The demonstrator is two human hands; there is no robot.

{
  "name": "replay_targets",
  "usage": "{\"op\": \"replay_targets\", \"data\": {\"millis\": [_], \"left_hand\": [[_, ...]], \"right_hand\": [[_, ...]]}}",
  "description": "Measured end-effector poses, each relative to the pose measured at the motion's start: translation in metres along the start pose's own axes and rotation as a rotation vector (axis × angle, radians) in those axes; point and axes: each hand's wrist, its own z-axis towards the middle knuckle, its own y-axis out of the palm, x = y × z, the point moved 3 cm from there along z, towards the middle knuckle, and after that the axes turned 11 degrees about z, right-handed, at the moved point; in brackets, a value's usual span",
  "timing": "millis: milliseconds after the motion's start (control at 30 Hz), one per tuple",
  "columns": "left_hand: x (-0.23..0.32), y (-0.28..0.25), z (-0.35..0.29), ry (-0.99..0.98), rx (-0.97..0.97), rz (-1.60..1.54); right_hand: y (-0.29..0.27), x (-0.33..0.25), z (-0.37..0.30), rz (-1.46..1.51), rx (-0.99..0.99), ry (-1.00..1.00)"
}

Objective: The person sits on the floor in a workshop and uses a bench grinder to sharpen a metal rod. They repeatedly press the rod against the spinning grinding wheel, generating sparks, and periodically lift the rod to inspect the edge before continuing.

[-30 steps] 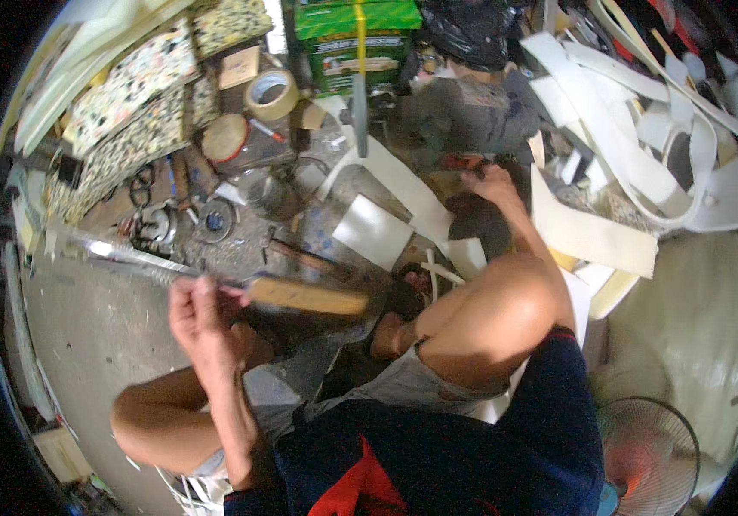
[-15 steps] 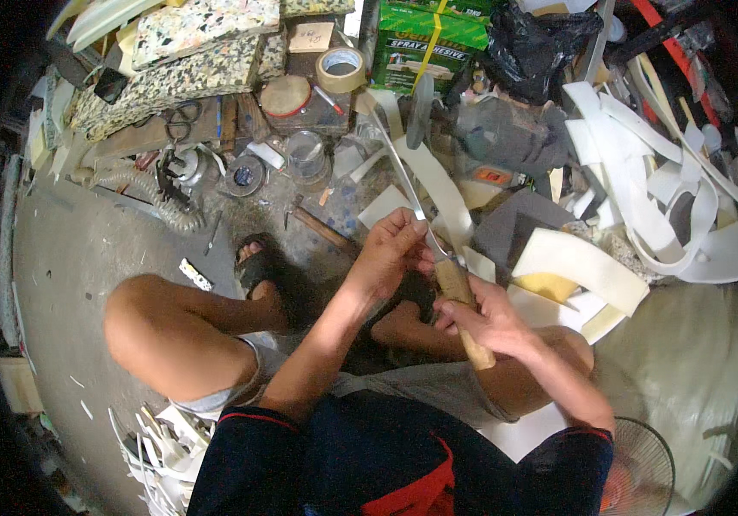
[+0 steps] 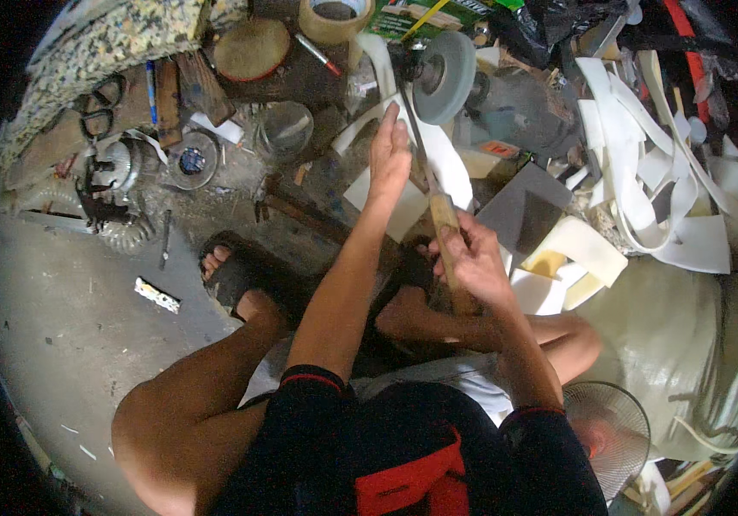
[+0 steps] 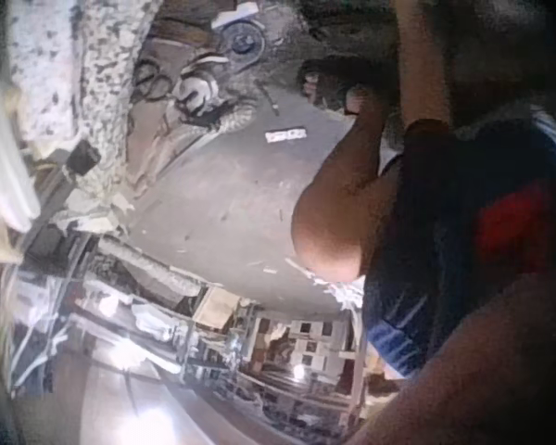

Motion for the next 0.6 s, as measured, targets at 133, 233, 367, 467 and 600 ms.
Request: {"op": "replay_targets", "data": {"millis": [133,233,367,467,600], "left_hand": [[-0.013,0.008,0.020,0.003,-0.044,-0.069],[-0.023,0.014,0.034,0.020,-0.073,0.002],[-0.026,0.024,0.041,0.021,-0.089,-0.053],[-0.026,0.030,0.045,-0.032,-0.112,-0.109],[-0.034,0.036,0.048,-0.027,-0.121,-0.100]], "right_hand": [[0.012,-0.019,0.029,0.014,0.048,0.008],[0.016,-0.031,0.044,-0.003,0.051,-0.020],[0.013,-0.037,0.056,-0.002,0.050,-0.045],[0.010,-0.042,0.059,-0.014,0.058,-0.044],[0.009,-0.043,0.064,-0.016,0.045,-0.044]]}}
